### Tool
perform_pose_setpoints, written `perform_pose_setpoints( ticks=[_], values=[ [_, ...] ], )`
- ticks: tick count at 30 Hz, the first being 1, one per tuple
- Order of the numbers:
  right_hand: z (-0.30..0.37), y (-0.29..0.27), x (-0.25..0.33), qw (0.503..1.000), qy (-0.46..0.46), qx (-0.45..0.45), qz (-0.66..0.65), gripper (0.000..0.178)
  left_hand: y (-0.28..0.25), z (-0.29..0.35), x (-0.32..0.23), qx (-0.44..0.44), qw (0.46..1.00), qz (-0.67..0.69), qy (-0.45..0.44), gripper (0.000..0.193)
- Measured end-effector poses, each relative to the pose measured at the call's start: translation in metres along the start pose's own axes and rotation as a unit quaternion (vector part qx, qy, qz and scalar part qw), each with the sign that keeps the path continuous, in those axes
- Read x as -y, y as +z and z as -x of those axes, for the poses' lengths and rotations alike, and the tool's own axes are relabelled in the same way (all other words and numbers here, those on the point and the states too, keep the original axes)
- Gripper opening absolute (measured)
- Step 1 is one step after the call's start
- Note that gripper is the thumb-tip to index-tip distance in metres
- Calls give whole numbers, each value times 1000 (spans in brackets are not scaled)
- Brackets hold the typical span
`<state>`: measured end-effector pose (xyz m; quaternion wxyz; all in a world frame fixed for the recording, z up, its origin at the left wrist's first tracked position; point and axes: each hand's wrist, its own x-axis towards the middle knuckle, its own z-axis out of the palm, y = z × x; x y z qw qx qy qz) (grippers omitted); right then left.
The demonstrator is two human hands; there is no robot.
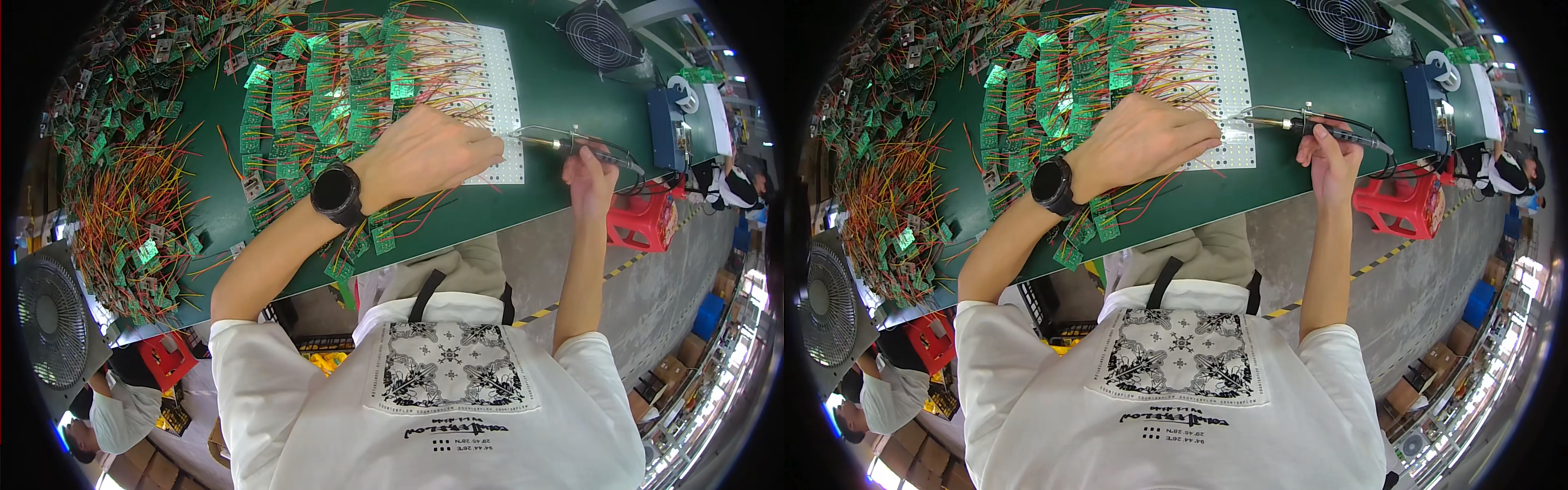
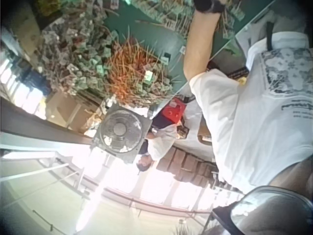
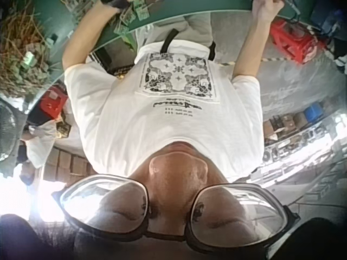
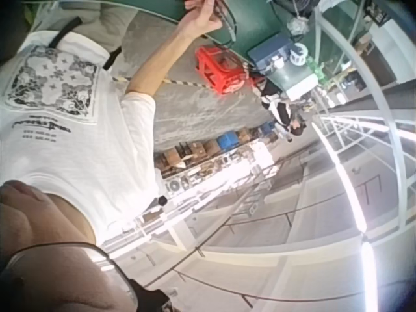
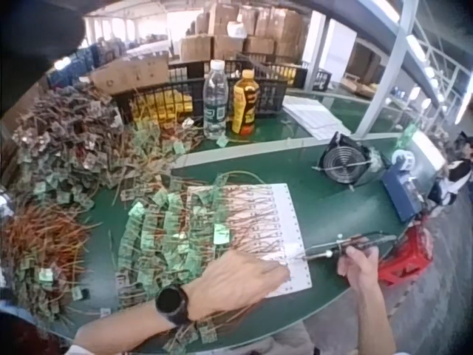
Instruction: The person solders wires to LED light strips on a metal substrate plate using a soldering iron.
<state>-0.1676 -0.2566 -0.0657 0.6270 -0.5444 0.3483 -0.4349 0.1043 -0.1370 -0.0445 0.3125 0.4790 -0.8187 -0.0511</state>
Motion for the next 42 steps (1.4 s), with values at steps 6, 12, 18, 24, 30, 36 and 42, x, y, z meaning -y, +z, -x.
perform_pose_setpoints(
  ticks=[6,12,18,24,30,36,42],
  values=[
    [1,2,1,1000,-5,-11,9,24,-2,-1,-3,25,1000,5,7,17],
    [1,3,1,1000,-23,-20,5,23,3,-2,-1,38,995,-79,39,20],
    [4,9,1,993,-90,-65,41,23,6,0,3,27,993,-95,60,12],
    [16,1,1,997,-68,3,42,23,8,0,5,27,993,-99,61,10],
    [19,-1,0,997,-39,37,49,23,10,0,6,12,994,-95,60,9],
    [18,-4,-3,997,-24,45,51,23,12,1,8,13,995,-80,58,9],
    [20,-4,-2,997,-21,34,62,23,12,2,8,11,995,-80,56,10]
  ],
)
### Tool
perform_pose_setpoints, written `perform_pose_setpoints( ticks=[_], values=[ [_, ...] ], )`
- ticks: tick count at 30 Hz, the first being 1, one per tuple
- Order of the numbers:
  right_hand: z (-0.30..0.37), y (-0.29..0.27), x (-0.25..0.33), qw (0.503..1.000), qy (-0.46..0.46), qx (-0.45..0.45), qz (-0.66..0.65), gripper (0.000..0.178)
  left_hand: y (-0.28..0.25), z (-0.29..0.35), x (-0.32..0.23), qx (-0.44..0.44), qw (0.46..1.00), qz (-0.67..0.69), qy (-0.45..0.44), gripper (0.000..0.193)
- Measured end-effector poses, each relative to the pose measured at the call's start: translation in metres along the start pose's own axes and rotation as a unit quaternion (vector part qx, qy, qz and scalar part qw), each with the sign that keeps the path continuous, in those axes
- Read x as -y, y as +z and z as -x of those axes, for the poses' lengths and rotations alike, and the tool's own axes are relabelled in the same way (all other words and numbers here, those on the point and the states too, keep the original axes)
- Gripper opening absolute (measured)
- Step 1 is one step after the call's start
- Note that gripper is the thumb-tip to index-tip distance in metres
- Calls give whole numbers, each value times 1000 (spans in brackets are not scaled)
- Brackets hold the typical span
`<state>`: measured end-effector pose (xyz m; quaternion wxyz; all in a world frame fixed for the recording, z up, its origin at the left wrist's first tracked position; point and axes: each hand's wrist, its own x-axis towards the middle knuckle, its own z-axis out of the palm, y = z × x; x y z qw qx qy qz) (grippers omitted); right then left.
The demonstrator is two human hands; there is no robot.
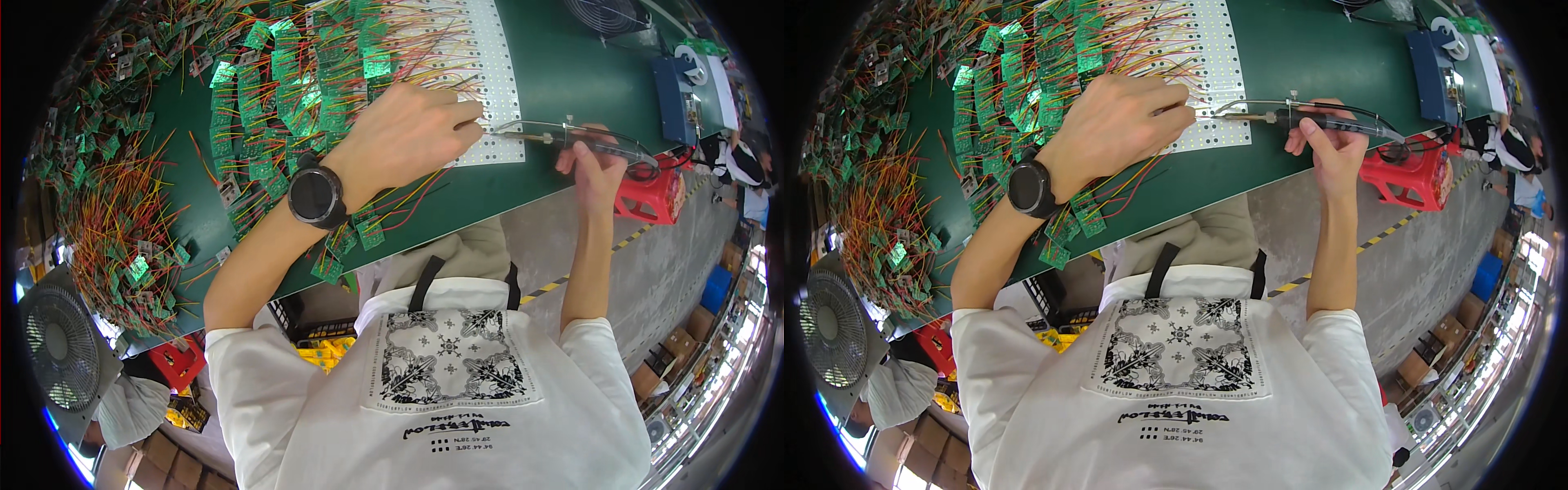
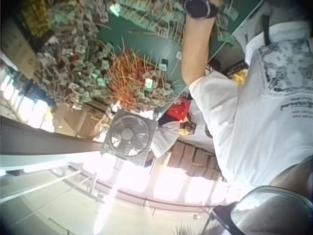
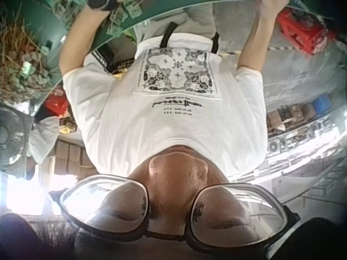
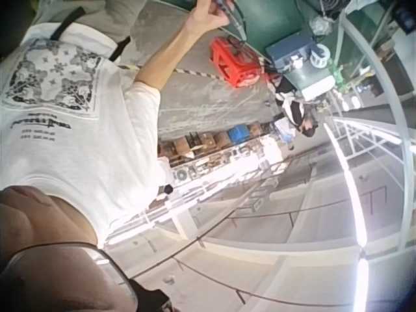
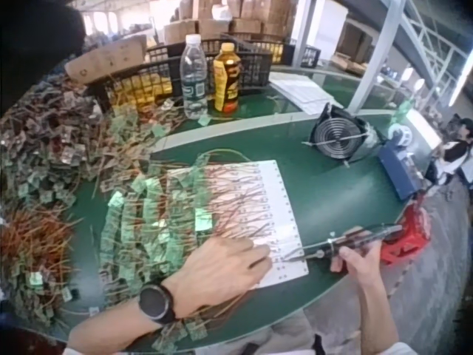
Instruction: The person solders wires to LED light strips on a metal substrate plate using a soldering iron.
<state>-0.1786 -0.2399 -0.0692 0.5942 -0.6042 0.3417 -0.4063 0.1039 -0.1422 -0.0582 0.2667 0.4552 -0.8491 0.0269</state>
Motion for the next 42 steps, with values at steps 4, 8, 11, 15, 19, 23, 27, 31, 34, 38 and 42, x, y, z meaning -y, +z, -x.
perform_pose_setpoints(
  ticks=[4,8,11,15,19,23,27,31,34,38,42],
  values=[
    [0,2,1,1000,0,4,-1,23,0,0,1,11,1000,-10,0,11],
    [-2,0,1,1000,-7,22,-3,23,-1,1,0,14,1000,-11,-3,11],
    [-1,1,1,1000,-7,19,-2,23,-1,1,0,14,1000,-7,-3,10],
    [0,2,0,1000,-9,9,0,24,-1,1,0,18,1000,-15,2,11],
    [0,3,1,1000,-7,13,1,24,0,2,-1,24,1000,-18,0,11],
    [0,-1,-1,1000,-12,14,-5,24,1,2,-1,22,999,-24,6,11],
    [-3,-1,0,999,-16,9,-38,24,1,2,1,23,999,-22,7,11],
    [-5,-1,-1,999,-22,3,-47,24,-4,0,0,2,1000,-17,12,11],
    [-7,3,0,998,-13,-22,-50,23,-5,0,1,-36,999,-14,21,11],
    [-6,7,1,996,0,-74,-56,22,-15,1,-3,-17,999,-40,-10,14],
    [-6,7,0,996,-15,-76,-43,22,-29,-1,-8,-66,996,59,-28,17]
  ],
)
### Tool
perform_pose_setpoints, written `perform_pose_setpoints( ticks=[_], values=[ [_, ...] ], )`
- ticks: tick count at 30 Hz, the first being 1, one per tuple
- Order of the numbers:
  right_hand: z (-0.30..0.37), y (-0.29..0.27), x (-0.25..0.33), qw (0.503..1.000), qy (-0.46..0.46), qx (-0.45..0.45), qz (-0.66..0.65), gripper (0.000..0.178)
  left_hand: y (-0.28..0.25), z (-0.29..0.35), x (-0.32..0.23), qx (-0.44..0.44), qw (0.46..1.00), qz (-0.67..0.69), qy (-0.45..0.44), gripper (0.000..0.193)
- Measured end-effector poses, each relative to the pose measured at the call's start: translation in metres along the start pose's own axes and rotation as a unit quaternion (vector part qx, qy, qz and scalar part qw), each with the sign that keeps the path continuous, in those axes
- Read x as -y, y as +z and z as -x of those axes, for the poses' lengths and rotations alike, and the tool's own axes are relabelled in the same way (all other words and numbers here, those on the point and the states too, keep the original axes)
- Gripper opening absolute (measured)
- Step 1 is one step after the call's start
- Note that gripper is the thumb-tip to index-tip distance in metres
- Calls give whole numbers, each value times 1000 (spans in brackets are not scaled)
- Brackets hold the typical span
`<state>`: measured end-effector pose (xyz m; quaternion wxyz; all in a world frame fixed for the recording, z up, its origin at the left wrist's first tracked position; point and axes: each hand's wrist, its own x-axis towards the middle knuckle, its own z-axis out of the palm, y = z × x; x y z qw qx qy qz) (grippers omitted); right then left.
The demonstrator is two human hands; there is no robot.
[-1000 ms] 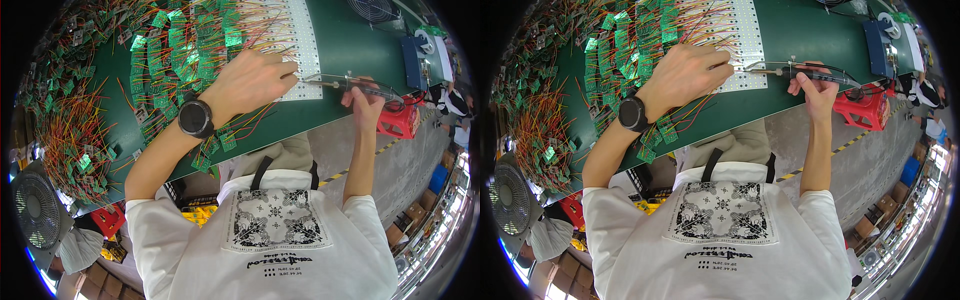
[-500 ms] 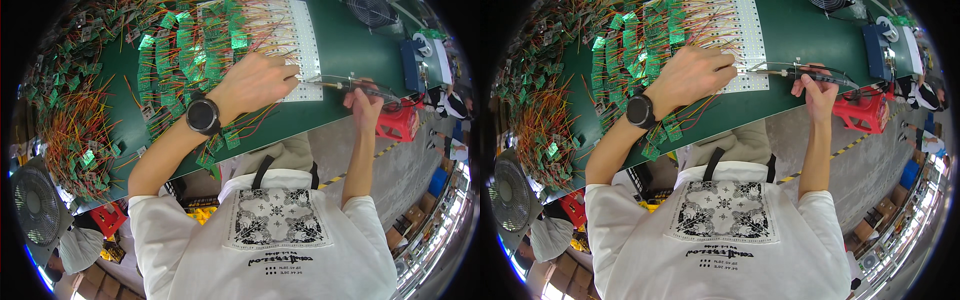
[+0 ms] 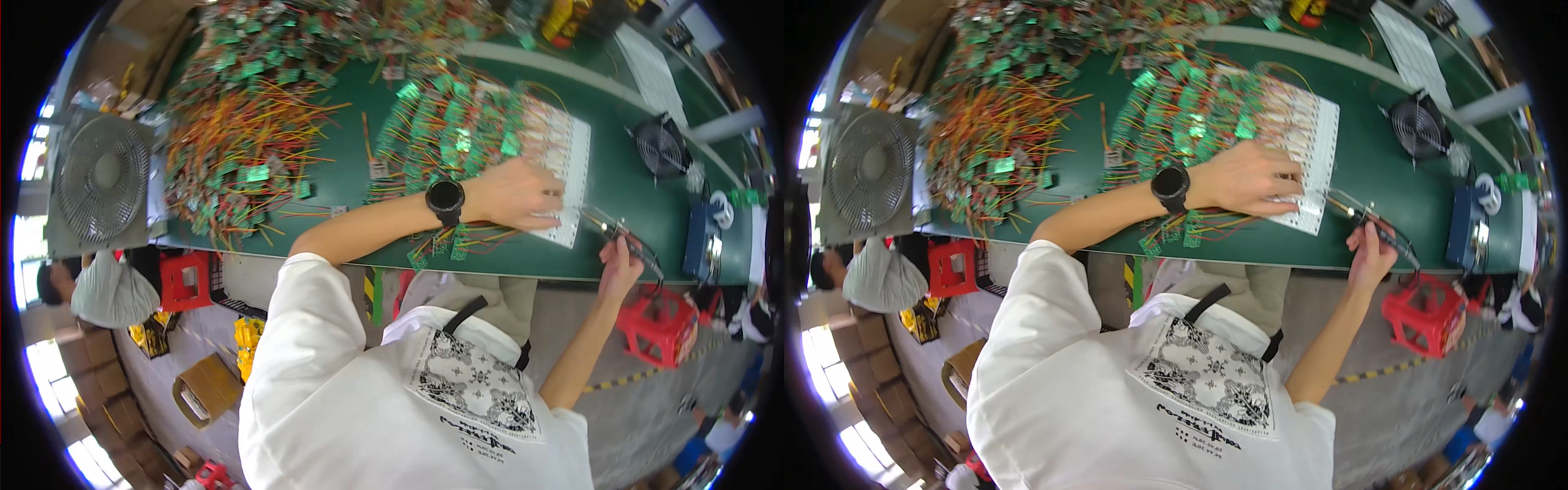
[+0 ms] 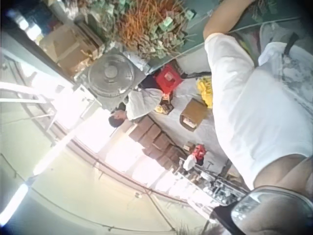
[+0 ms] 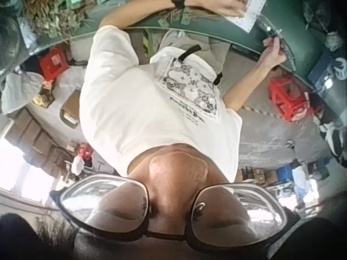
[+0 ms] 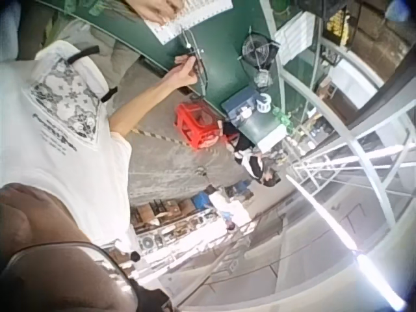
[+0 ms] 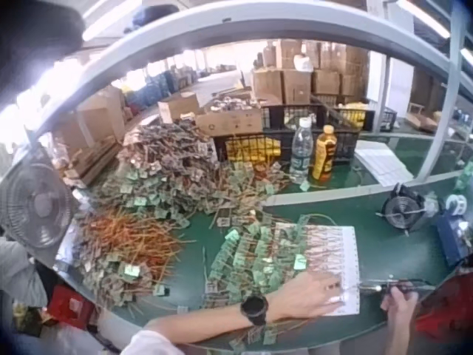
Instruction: The person solders wires to LED light strips on a metal substrate plate using a soldering iron.
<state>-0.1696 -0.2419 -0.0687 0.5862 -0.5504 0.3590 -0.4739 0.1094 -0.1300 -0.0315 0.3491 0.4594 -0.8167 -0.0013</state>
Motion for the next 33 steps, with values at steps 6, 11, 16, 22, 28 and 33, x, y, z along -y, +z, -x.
perform_pose_setpoints(
  ticks=[6,11,16,22,28,33],
  values=[
    [0,-5,-8,999,-7,29,-14,21,-62,2,-8,-117,987,-48,-102,15],
    [-1,-6,-6,999,3,17,-44,22,-97,59,-49,-253,879,-101,-391,17],
    [-2,-7,-5,998,-1,19,-52,21,-107,146,-90,-181,697,-296,-628,31],
    [-1,-11,-11,998,-2,35,-46,22,-100,184,-111,-168,664,-335,-647,36],
    [-1,-11,-12,998,-11,36,-50,21,-120,192,-126,-183,669,-136,-707,41],
    [-1,-12,-12,998,-16,31,-54,22,-120,212,-133,-186,701,-139,-674,35]
  ],
)
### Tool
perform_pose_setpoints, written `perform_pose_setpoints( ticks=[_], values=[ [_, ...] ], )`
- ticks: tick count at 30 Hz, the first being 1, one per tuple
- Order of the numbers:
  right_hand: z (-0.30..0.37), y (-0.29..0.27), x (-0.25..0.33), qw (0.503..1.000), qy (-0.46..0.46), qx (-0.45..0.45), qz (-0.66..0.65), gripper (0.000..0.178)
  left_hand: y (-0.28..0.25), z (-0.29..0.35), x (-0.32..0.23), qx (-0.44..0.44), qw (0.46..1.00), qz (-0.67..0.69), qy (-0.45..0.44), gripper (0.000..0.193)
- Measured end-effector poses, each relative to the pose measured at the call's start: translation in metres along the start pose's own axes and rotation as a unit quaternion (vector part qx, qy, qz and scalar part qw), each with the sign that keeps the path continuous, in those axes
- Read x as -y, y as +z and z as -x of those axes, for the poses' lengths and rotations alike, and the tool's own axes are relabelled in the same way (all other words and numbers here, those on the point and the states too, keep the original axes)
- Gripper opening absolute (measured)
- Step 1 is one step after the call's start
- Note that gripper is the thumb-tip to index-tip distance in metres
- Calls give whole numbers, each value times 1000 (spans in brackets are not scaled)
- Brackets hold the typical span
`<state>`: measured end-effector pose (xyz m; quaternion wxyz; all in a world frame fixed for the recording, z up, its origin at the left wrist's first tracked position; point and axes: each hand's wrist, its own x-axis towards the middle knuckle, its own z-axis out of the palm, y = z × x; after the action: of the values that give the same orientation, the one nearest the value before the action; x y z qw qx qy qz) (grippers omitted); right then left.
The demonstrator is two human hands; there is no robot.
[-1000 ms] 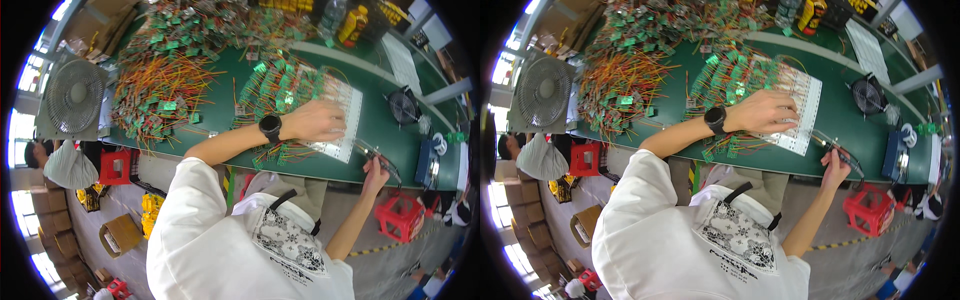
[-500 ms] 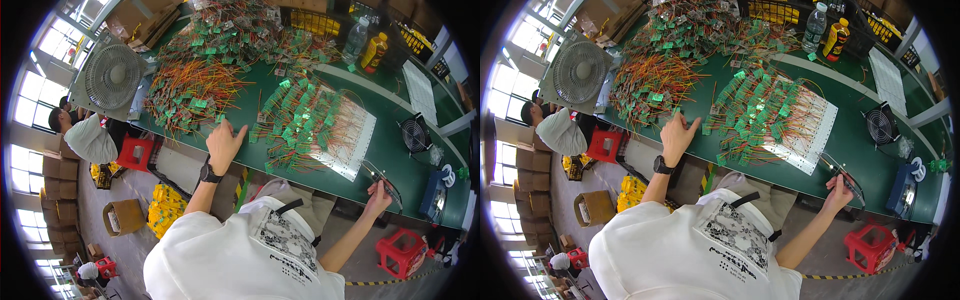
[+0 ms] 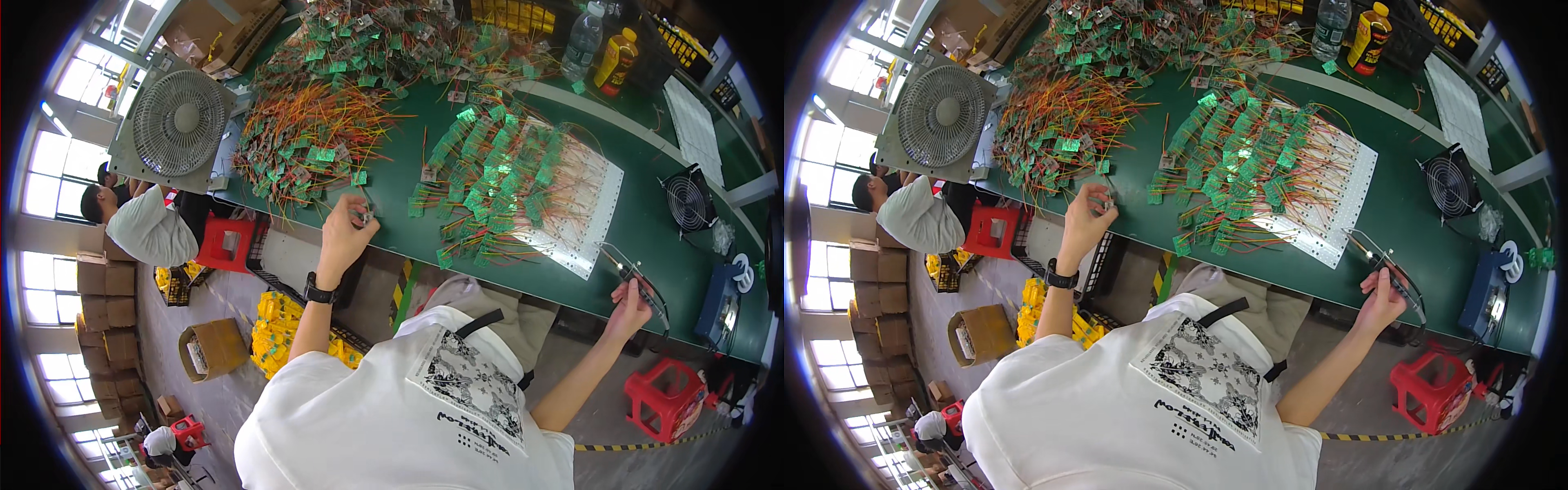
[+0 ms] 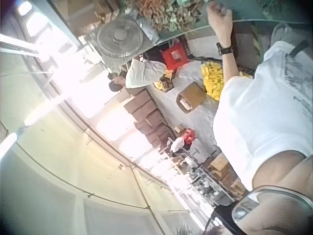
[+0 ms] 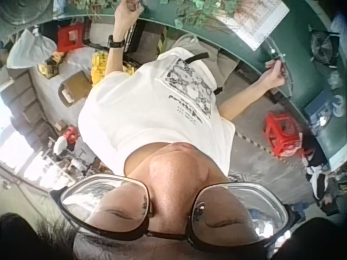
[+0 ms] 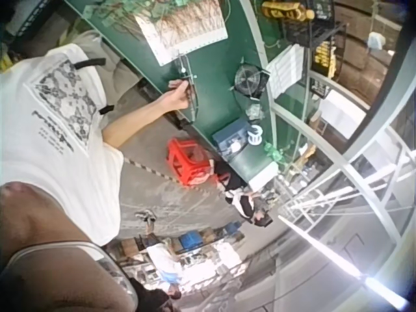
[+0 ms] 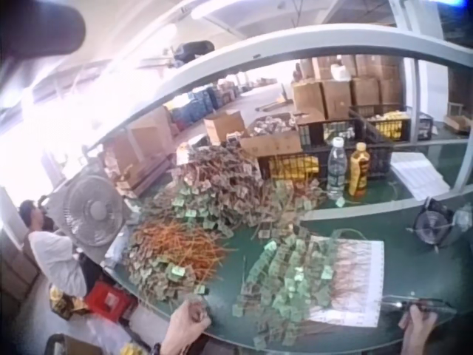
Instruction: The person solders wires to LED light strips on a metal substrate plate using a soldering iron.
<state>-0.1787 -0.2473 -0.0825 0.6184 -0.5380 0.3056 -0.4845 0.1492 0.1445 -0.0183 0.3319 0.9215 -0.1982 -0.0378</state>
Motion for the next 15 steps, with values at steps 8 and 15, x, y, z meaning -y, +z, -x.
perform_pose_setpoints(
  ticks=[8,15],
  values=[
    [1,6,2,1000,-1,-8,13,22,-2,7,12,48,902,388,-184,29],
    [0,2,3,1000,3,-11,21,23,-12,23,6,71,935,307,-164,22]
  ],
)
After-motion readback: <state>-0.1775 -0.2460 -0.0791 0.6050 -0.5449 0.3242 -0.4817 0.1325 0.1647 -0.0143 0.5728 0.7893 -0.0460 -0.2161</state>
